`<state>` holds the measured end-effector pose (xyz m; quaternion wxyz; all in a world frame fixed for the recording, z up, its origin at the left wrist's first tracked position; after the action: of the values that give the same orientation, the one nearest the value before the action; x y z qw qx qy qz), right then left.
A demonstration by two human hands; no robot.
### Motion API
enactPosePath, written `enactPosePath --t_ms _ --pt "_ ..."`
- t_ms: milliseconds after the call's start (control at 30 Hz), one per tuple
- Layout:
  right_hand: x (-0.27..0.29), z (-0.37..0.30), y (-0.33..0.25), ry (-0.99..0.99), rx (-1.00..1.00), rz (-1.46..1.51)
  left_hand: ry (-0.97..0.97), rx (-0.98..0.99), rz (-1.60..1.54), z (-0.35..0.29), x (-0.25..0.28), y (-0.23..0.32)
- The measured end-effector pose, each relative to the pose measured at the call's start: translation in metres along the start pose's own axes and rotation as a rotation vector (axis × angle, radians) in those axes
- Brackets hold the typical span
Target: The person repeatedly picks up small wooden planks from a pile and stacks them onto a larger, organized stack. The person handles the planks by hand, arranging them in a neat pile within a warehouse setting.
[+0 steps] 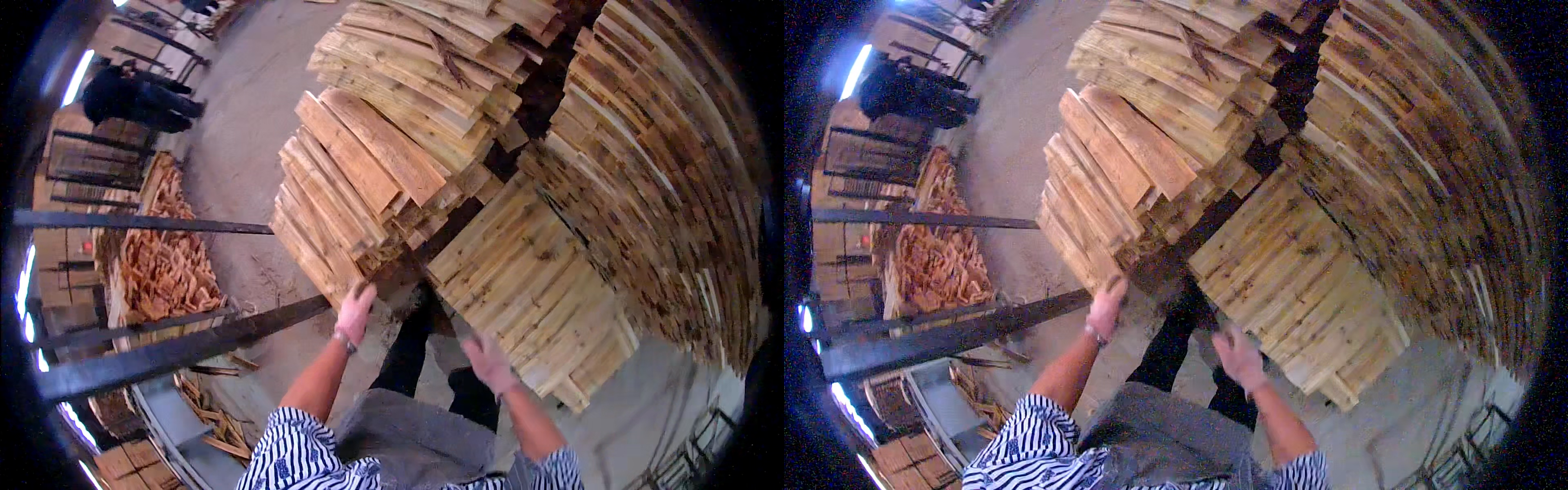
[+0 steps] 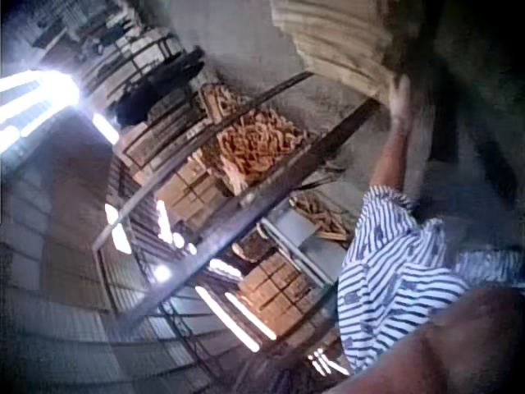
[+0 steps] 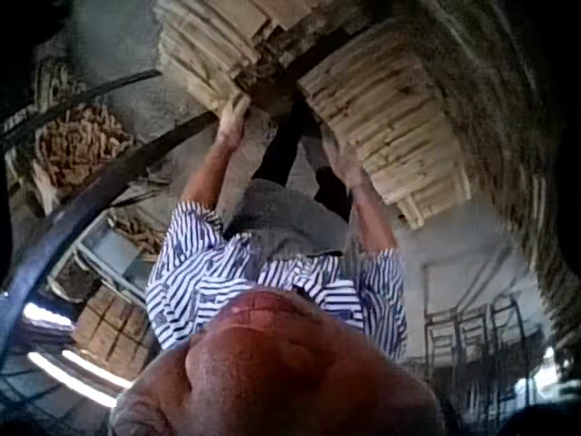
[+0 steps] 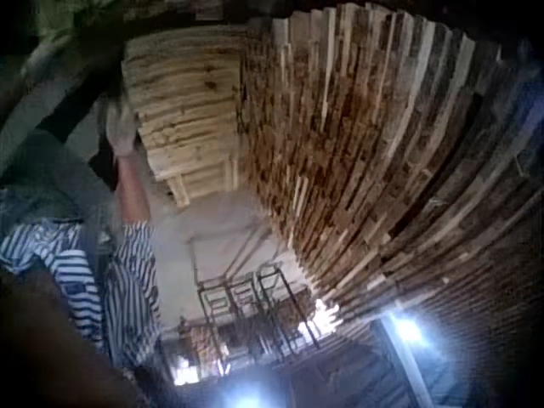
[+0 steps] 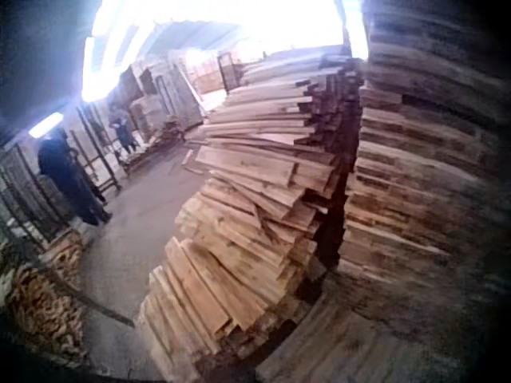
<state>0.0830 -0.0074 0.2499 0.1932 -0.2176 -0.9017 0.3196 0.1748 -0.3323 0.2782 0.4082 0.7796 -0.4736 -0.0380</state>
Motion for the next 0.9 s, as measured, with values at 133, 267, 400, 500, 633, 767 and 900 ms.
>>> enactPosePath --t_ms 133,267,400,500,633,767,900 --pt "0.036 0.136 -0.146 0.436 0.269 0.368 -0.139 0.078 -0.303 0.103 -0.004 0.084" --pt "0.078 0.226 -0.234 0.650 0.130 0.033 -0.153 0.067 -0.319 0.160 -0.020 0.155" --pt "0.033 0.257 -0.296 0.732 0.051 -0.355 -0.259 0.171 -0.561 0.216 -0.031 0.144" --pt "0.006 0.262 -0.289 0.761 0.001 -0.402 -0.172 0.238 -0.536 0.204 -0.035 0.156" --pt "0.002 0.239 -0.314 0.435 0.014 -0.468 -0.134 0.333 -0.552 0.223 0.014 0.132" --pt "0.015 0.280 -0.307 0.390 0.027 -0.406 -0.217 0.281 -0.717 0.234 0.006 0.130" --pt "0.008 0.263 -0.315 0.308 0.052 -0.407 -0.207 0.142 -0.514 0.208 0.040 0.141"
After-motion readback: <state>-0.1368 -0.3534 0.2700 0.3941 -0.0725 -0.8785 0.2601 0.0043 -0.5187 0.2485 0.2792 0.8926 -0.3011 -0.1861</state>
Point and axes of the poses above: each hand's wrist, its own z-axis towards the middle knuckle, its own x-axis out of the back of the hand, y = z × x, the point moved 2 cm from there along z, towards the middle knuckle, and after that the axes turned 4 degrees about z, right-handed, at the moved point
